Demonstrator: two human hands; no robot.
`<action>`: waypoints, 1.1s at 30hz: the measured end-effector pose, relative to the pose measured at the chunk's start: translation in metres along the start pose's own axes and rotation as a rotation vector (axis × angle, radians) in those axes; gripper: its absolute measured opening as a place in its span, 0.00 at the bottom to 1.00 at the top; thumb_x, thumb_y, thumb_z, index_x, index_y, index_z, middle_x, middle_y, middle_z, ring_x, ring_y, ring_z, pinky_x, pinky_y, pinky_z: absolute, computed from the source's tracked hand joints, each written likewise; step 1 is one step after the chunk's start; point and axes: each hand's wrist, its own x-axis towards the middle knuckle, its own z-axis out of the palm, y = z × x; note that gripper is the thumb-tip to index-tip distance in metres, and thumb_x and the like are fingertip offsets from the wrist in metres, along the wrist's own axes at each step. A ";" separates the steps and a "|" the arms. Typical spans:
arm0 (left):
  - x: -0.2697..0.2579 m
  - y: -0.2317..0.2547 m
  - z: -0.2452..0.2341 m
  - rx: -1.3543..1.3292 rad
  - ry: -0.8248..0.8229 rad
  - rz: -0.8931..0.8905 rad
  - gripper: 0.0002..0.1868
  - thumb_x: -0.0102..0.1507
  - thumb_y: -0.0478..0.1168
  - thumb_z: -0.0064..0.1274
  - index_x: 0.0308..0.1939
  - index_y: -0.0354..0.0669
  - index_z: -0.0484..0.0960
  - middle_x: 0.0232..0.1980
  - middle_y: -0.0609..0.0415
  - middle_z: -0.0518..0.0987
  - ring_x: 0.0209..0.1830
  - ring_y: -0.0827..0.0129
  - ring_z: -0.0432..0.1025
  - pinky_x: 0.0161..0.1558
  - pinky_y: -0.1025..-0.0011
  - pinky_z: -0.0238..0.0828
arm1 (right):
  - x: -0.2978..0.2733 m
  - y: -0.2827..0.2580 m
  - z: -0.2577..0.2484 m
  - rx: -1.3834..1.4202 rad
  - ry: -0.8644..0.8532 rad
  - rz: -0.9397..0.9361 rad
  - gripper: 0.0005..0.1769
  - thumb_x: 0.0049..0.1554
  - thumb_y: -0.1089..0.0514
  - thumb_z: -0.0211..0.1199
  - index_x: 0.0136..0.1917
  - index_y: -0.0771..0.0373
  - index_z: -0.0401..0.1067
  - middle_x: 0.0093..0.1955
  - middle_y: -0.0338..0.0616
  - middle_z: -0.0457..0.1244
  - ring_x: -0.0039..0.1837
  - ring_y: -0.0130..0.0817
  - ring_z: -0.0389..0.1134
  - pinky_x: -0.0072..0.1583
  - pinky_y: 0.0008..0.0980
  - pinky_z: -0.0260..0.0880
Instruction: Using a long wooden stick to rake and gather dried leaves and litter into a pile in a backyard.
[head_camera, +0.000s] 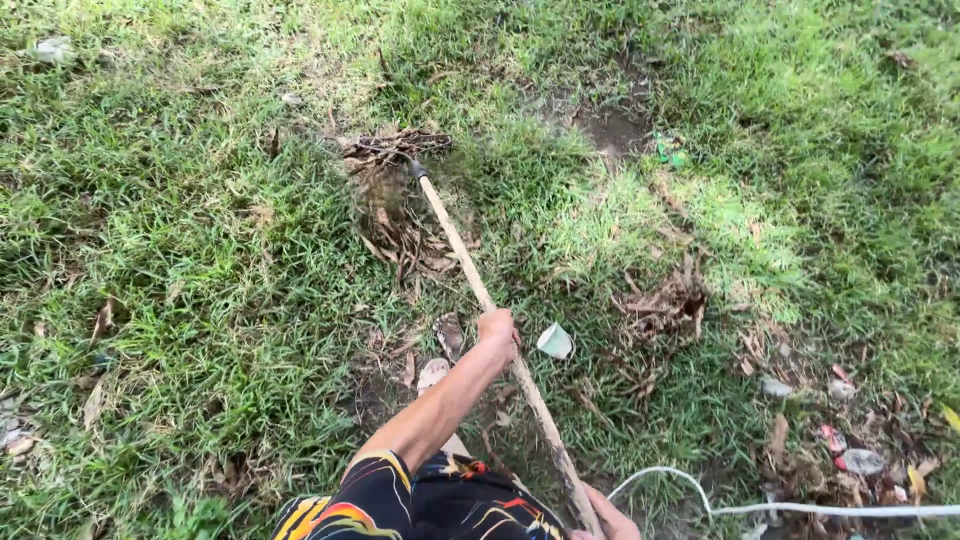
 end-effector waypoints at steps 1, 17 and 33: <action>0.017 0.019 0.007 -0.017 0.004 0.004 0.07 0.60 0.32 0.45 0.40 0.32 0.70 0.26 0.50 0.68 0.10 0.73 0.63 0.10 0.70 0.60 | 0.027 -0.016 0.019 -0.012 -0.013 -0.003 0.54 0.38 0.87 0.81 0.74 0.63 0.70 0.74 0.51 0.63 0.72 0.51 0.66 0.73 0.50 0.62; 0.127 0.330 0.009 0.736 -0.088 0.254 0.38 0.69 0.33 0.33 0.79 0.51 0.32 0.40 0.47 0.75 0.27 0.68 0.68 0.25 0.70 0.65 | 0.381 -0.357 0.365 -0.051 -0.132 0.228 0.16 0.70 0.45 0.46 0.64 0.56 0.58 0.29 0.31 0.53 0.26 0.22 0.52 0.27 0.21 0.54; 0.006 0.162 -0.049 1.015 -0.240 -0.045 0.45 0.70 0.32 0.36 0.79 0.42 0.20 0.24 0.59 0.66 0.21 0.76 0.59 0.21 0.79 0.57 | 0.121 -0.247 0.237 0.042 -0.078 0.603 0.43 0.63 0.53 0.55 0.83 0.22 0.41 0.32 0.36 0.49 0.27 0.20 0.46 0.28 0.18 0.48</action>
